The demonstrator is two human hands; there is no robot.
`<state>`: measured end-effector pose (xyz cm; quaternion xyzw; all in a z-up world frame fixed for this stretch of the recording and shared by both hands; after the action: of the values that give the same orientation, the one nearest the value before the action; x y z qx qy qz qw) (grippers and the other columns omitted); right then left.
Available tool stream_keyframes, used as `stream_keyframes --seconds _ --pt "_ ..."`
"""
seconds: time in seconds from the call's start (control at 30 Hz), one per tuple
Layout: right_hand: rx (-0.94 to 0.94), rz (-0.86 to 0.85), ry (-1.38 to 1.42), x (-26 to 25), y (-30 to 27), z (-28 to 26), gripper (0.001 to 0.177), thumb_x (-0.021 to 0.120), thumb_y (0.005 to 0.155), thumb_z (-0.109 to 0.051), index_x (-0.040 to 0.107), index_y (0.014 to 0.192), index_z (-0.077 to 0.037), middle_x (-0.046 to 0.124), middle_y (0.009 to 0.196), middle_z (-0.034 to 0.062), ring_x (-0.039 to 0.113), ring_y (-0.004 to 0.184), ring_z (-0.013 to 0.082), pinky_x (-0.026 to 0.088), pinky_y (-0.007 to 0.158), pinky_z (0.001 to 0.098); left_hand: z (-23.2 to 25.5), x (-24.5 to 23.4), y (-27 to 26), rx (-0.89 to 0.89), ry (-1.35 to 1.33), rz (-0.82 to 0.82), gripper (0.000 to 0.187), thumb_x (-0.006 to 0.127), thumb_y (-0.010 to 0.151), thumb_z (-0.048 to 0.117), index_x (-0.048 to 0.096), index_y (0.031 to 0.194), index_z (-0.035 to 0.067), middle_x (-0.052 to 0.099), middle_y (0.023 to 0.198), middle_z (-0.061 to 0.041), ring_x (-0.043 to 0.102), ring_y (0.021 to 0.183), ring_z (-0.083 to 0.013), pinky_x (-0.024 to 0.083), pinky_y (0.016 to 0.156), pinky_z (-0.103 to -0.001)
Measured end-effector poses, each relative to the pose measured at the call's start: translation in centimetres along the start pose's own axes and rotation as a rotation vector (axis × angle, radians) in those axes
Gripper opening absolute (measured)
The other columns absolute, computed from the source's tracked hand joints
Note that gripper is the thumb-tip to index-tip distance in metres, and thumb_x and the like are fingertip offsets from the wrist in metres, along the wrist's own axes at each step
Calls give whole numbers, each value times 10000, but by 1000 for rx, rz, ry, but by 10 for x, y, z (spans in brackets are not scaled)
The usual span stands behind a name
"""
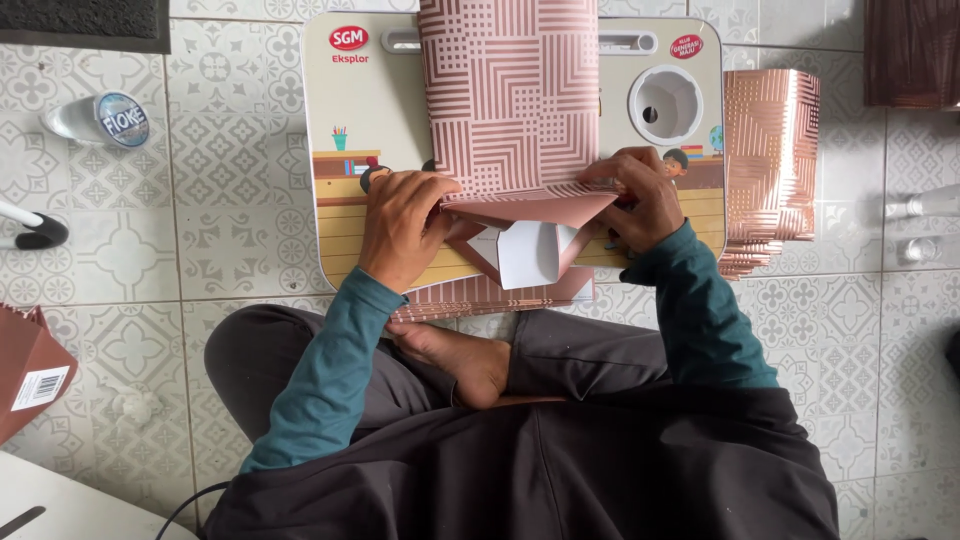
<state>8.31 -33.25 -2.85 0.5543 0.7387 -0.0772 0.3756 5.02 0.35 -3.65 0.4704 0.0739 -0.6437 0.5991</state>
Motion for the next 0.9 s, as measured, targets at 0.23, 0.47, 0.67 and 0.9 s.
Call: stream_keyframes --seconds 0.23,0.47,0.67,0.9 --pt "75 42 -94 13 -5 39 88 744 998 -242 767 970 -162 649 855 28 532 990 256 392 962 381 -20 25 -2 -110 -40 65 81 766 944 213 720 1009 229 575 791 29 618 842 -205 429 933 -367" --pt "150 235 -94 21 10 -7 190 756 984 -174 666 1125 -85 548 833 162 575 786 355 477 735 492 -13 14 13 -271 -52 59 322 731 977 178 628 1281 187 685 872 -75 681 892 -301 447 981 -442" --pt "115 364 -188 33 20 -18 301 739 1012 -215 587 1241 -92 620 883 209 646 789 454 530 710 545 -16 30 9 -397 32 83 331 709 993 246 539 1277 252 751 894 11 683 925 -224 372 1027 -427" --pt "102 383 -123 28 23 -28 246 724 1032 -118 605 1239 -61 679 900 234 693 802 445 584 734 534 -13 41 12 -424 47 174 351 725 992 307 560 1295 243 769 862 31 677 903 -223 390 1015 -429"
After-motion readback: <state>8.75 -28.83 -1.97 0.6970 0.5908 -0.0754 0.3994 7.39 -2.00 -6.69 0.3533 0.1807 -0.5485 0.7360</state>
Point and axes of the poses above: each hand's wrist, its own y-axis towards the middle knuckle, its own x-axis out of the palm, z = x × y, the point moved 2 cm from there along y, towards the middle knuckle
